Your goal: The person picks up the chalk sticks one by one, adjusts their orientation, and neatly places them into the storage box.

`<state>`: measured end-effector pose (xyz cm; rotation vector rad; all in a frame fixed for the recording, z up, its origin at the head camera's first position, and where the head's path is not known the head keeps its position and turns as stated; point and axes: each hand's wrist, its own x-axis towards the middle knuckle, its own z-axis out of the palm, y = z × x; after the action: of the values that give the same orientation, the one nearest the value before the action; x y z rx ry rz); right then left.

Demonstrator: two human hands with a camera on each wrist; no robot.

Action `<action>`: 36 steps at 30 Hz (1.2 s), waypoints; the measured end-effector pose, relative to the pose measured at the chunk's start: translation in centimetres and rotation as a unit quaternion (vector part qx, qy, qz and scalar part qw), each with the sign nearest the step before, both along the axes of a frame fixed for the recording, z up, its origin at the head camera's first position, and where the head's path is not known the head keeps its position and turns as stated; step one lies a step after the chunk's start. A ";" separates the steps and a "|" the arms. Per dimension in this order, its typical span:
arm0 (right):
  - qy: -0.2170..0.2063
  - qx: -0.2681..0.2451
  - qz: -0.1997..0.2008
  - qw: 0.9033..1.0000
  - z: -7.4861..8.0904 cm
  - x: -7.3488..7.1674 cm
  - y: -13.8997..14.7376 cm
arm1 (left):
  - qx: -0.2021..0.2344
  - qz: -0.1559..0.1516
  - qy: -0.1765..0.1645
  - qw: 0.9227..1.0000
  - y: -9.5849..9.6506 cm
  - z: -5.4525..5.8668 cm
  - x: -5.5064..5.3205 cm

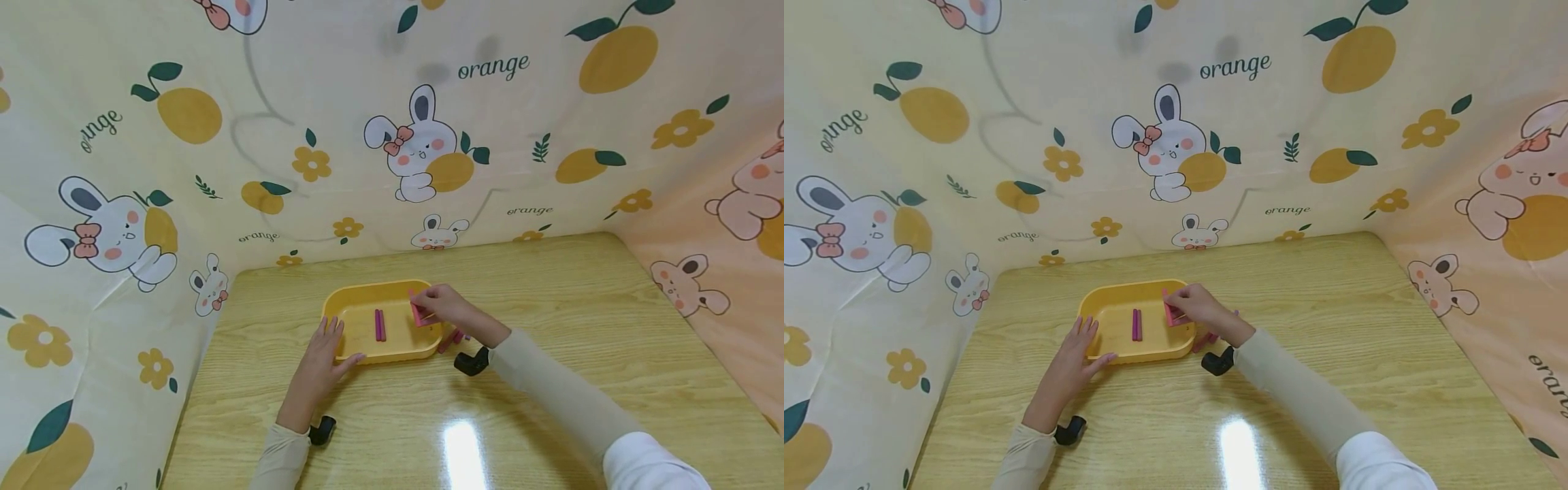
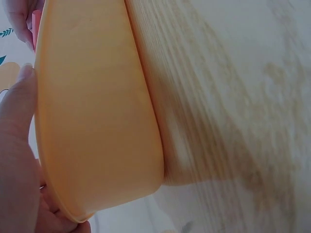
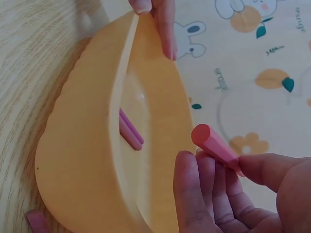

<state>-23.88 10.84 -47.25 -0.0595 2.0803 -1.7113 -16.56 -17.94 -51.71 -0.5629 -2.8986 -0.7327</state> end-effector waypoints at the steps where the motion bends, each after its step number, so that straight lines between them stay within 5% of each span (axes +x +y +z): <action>1: -0.002 0.002 -0.001 1.000 -0.1 -0.1 -0.1 | -0.001 0.000 -0.001 1.000 0.0 0.0 0.0; 36: 0.000 0.041 -0.014 0.999 -1.4 -0.5 -3.5 | -0.004 0.007 -0.008 1.000 0.1 0.1 0.0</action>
<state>-24.34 7.31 -48.60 -0.0041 2.1588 -1.6404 -16.57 -17.87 -51.62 -0.5395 -2.9191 -0.7277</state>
